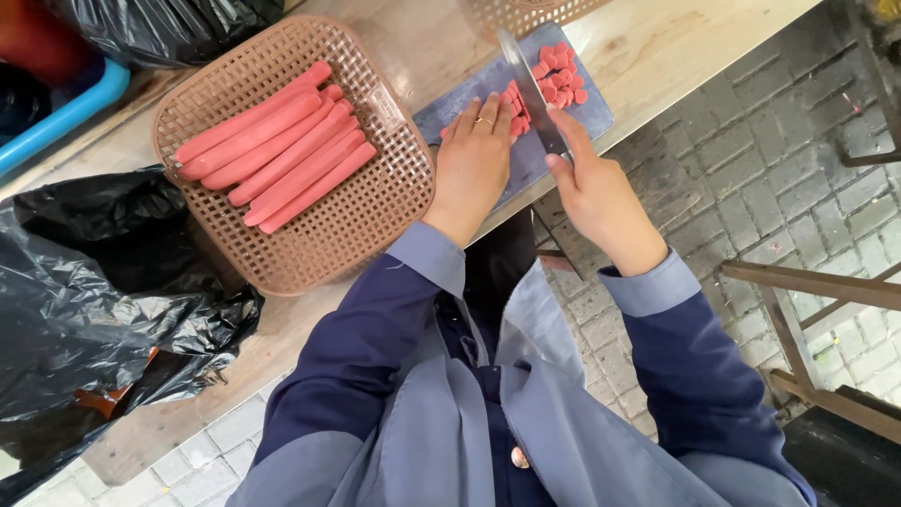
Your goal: Slicing long pink sausages into small pieces on a cutting board using a knife and replenishing the board from a basket.
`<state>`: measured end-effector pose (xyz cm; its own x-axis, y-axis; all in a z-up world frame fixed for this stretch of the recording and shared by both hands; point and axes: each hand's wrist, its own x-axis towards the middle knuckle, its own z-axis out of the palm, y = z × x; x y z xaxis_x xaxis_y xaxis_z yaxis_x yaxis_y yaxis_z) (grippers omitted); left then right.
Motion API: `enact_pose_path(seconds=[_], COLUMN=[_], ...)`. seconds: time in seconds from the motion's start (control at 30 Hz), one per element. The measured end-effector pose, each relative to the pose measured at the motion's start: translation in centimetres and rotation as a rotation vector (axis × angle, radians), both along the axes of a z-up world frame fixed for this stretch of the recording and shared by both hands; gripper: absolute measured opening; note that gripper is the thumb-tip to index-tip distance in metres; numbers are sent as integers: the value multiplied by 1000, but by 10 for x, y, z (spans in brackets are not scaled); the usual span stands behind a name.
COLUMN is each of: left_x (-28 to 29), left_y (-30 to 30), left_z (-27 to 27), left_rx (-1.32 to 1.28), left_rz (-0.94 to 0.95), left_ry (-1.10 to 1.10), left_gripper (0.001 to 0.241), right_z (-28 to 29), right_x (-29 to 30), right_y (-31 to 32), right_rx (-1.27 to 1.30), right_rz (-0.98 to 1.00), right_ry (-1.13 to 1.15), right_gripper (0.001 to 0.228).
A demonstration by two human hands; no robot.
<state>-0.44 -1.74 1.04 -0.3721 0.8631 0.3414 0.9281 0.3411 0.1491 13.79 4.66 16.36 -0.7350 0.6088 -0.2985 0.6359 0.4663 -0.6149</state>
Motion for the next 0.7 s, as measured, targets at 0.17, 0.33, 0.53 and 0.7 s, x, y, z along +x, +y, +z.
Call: enact_pose_path(seconds=[0.17,0.33,0.53,0.7], left_x=[0,0,-4,-6], left_y=[-2,-1,2,1], left_z=[1,-1,10,15], left_rx=[37,55,98,64], left_rz=[-13,-11,-38,-51], left_ry=[4,-8,-84,-73], left_gripper=[45,42,41,41], right_z=[-2,-8,-1,-9], right_x=[5,8,-1,-15], right_y=[-11,-14,-17,-11], right_rx=[22,88,201,156], right_rz=[20,52,69,69], right_ry=[-115,-149,-318,-265], right_gripper=[56,55,55,53])
